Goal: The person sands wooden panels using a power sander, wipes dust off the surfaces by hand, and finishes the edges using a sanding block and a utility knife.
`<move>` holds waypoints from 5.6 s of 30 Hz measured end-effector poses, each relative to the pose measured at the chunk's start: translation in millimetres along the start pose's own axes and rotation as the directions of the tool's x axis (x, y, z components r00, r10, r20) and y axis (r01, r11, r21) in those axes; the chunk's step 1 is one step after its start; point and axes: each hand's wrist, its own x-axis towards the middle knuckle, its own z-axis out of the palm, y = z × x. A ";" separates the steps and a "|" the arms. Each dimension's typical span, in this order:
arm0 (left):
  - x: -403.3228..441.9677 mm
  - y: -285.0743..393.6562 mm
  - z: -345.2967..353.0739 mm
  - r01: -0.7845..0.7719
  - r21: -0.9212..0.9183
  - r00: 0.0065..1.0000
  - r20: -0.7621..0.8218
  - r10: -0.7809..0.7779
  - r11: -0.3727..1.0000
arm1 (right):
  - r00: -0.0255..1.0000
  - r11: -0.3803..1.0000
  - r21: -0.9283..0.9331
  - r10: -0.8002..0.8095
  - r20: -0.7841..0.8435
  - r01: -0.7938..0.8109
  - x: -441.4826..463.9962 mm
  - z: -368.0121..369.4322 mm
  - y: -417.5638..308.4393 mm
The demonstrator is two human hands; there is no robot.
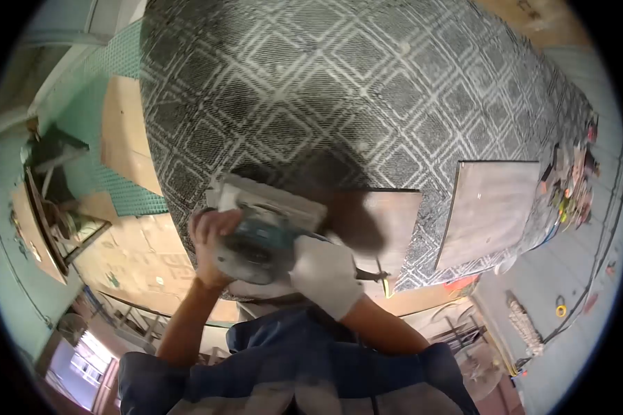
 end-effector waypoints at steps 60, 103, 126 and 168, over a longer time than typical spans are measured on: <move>98.0 215.3 161.7 -0.606 -0.258 0.780 -0.005 0.626 0.752 | 0.807 0.929 -0.362 -0.153 -0.571 -0.081 -144.5 -11.1 270.0; -176.3 42.8 177.5 0.870 -0.299 0.170 -0.564 -0.808 0.392 | 0.959 0.900 -0.337 -0.280 0.040 0.277 -7.7 58.9 -41.2; -167.1 38.4 184.5 0.800 -0.464 -0.073 -0.706 -0.705 0.381 | 0.986 0.918 -0.363 -0.167 0.012 0.160 -148.9 9.6 228.3; -269.3 -7.5 174.8 0.530 -0.459 0.167 -0.768 -0.618 0.713 | 0.972 0.953 -0.190 -0.236 0.022 0.236 -144.9 120.8 115.5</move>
